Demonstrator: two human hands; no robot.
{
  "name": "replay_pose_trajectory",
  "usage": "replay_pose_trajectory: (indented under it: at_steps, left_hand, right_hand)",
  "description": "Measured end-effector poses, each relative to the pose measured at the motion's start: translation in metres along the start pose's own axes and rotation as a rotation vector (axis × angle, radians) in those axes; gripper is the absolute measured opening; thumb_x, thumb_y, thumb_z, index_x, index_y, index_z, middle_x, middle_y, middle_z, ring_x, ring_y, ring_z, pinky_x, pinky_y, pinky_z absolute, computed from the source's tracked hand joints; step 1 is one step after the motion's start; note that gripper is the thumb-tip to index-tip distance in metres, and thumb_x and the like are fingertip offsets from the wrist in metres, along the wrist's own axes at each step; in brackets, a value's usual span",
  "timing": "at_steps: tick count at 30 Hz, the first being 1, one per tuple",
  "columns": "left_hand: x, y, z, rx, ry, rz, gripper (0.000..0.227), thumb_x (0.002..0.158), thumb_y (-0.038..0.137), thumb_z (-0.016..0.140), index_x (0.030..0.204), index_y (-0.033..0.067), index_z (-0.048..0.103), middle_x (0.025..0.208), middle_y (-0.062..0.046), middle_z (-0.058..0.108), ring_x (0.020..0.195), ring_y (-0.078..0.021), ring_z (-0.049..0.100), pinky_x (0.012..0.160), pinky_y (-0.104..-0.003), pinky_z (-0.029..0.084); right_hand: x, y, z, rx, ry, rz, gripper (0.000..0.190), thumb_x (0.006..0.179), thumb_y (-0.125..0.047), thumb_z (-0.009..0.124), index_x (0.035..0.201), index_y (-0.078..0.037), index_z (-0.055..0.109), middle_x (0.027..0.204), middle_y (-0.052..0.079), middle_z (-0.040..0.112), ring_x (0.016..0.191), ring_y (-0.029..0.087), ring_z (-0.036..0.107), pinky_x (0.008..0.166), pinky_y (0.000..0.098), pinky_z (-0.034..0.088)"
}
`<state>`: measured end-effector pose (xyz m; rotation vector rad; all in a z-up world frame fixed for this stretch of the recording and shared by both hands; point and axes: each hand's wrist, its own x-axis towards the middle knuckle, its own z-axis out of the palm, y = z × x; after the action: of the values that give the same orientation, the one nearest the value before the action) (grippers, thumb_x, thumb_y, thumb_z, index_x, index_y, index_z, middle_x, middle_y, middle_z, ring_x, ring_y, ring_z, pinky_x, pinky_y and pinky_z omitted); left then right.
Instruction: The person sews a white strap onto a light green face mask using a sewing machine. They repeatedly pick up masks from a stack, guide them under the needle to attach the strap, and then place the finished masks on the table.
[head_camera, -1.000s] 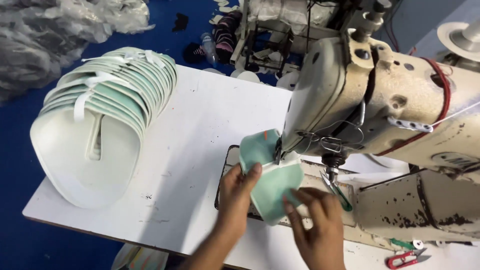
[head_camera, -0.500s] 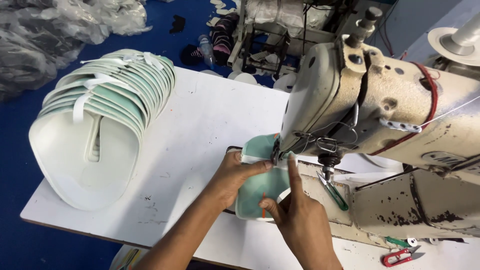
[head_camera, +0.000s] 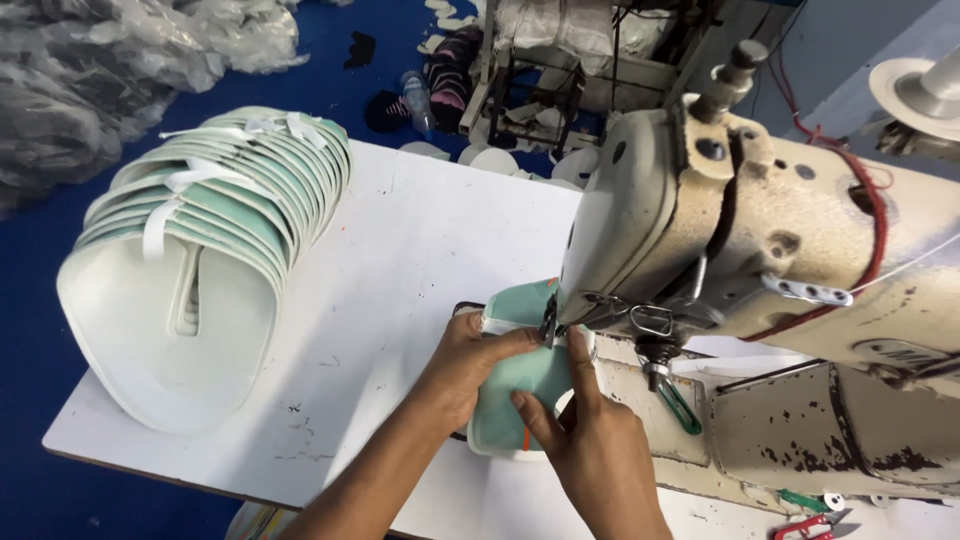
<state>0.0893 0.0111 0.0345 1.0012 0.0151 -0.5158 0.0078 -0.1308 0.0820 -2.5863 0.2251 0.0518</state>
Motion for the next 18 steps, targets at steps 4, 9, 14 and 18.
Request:
replay_pose_trajectory:
  at_steps: [4, 9, 14, 18]
  left_hand:
    - [-0.001, -0.001, 0.001, -0.014, -0.020, -0.011, 0.016, 0.084, 0.007, 0.075, 0.098, 0.0001, 0.078, 0.089, -0.008, 0.078, 0.077, -0.0155, 0.073, 0.069, -0.034, 0.060]
    - [0.003, -0.009, -0.002, 0.014, 0.032, 0.025, 0.015, 0.084, 0.007, 0.077, 0.097, 0.0001, 0.079, 0.088, -0.008, 0.078, 0.076, -0.0147, 0.073, 0.068, -0.032, 0.059]
    - [0.004, -0.015, -0.004, -0.007, 0.045, 0.022, 0.013, 0.083, 0.008, 0.079, 0.093, 0.0003, 0.079, 0.086, -0.008, 0.078, 0.074, -0.0157, 0.073, 0.066, -0.032, 0.058]
    - [0.002, -0.008, 0.002, -0.015, 0.058, 0.003, 0.013, 0.082, 0.008, 0.078, 0.093, 0.0019, 0.080, 0.086, -0.008, 0.078, 0.073, -0.0160, 0.073, 0.066, -0.033, 0.059]
  right_hand:
    - [-0.001, 0.007, 0.004, -0.013, 0.009, -0.024, 0.103, 0.081, -0.042, 0.075, 0.162, -0.006, 0.022, 0.055, 0.014, 0.066, 0.040, 0.031, 0.066, 0.045, 0.0410, 0.053]
    - [0.000, 0.002, 0.000, -0.031, 0.009, -0.056, 0.104, 0.080, -0.042, 0.075, 0.160, -0.001, 0.023, 0.056, 0.014, 0.066, 0.041, 0.033, 0.066, 0.044, 0.0432, 0.052]
    - [-0.002, 0.000, -0.001, -0.028, 0.015, -0.051, 0.101, 0.082, -0.044, 0.073, 0.160, -0.002, 0.025, 0.056, 0.014, 0.067, 0.043, 0.033, 0.066, 0.045, 0.0434, 0.051]
    - [-0.002, -0.001, -0.001, -0.028, 0.054, -0.072, 0.098, 0.083, -0.046, 0.071, 0.159, -0.001, 0.028, 0.058, 0.014, 0.068, 0.045, 0.034, 0.068, 0.046, 0.0443, 0.052]
